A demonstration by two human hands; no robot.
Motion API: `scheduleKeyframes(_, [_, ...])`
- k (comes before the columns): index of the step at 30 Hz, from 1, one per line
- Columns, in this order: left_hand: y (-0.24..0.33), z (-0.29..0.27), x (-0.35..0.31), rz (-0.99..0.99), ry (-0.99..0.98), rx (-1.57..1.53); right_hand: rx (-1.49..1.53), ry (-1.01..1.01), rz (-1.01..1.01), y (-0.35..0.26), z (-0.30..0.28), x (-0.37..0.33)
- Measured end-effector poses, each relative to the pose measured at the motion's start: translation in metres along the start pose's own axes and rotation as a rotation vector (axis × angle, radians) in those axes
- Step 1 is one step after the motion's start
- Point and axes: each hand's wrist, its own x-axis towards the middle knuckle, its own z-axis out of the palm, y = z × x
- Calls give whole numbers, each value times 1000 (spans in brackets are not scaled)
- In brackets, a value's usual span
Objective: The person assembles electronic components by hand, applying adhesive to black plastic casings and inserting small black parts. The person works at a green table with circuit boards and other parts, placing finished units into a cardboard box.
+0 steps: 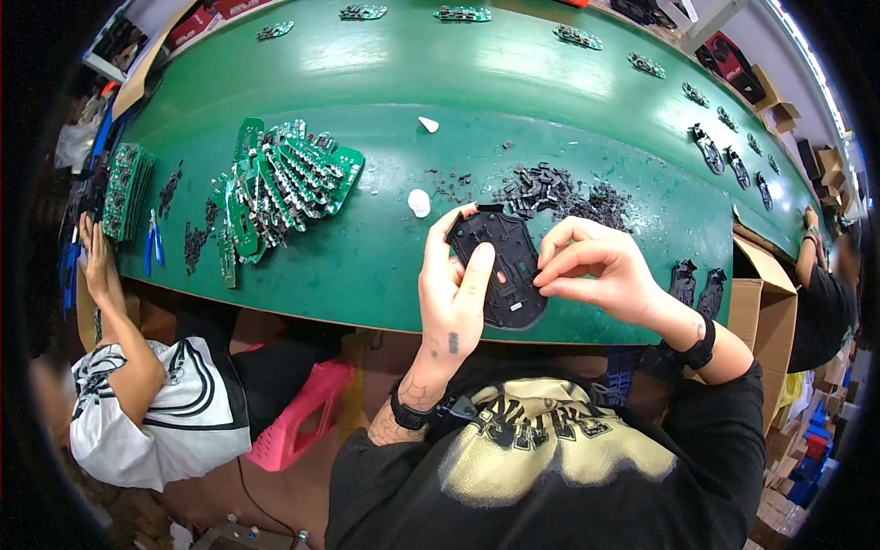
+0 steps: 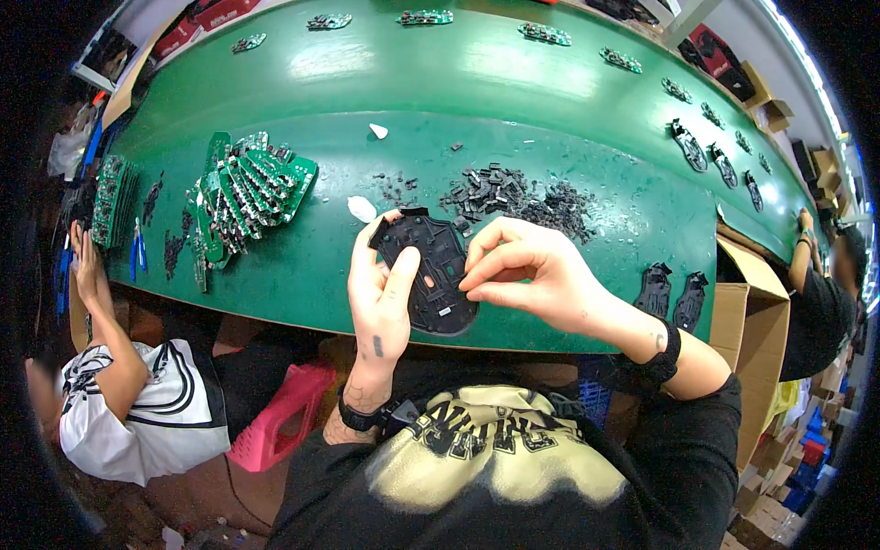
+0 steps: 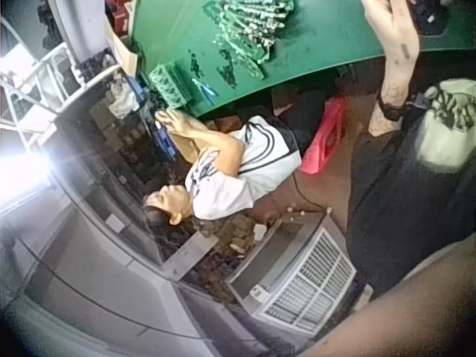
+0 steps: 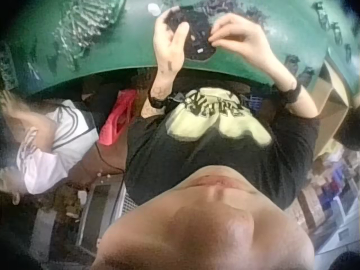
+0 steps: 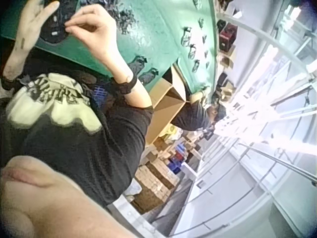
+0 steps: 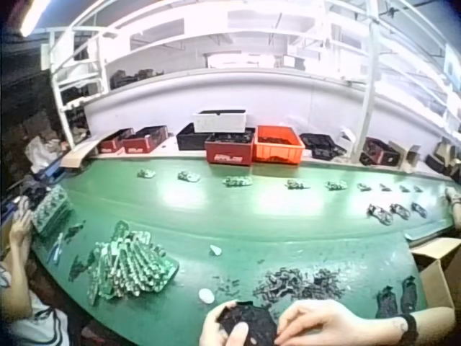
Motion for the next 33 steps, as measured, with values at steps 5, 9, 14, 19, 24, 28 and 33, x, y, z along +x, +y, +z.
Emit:
scheduleKeyframes(5, [3, 0, 1, 7, -6, 33, -150, -2, -85, -1, -1, 3])
scheduleKeyframes(9, [2, 0, 1, 5, 1, 69, -175, -9, -100, 3, 0, 2])
scheduleKeyframes(14, [7, 0, 0, -18, -31, 111, -207, 15, -104, 2, 3, 4])
scheduleKeyframes(19, [6, 5, 3, -13, -25, 181, -320, 8, -105, 0, 8, 7])
scheduleKeyframes(24, [-2, 3, 5, -22, -13, 115, -291, -106, -11, -5, -2, 22])
scheduleKeyframes(28, [-13, -5, 7, -71, 41, -33, -290, -35, 86, 3, -41, 60])
scheduleKeyframes(33, [-15, -14, 5, -56, 78, -53, -695, 95, -92, 64, -85, 91])
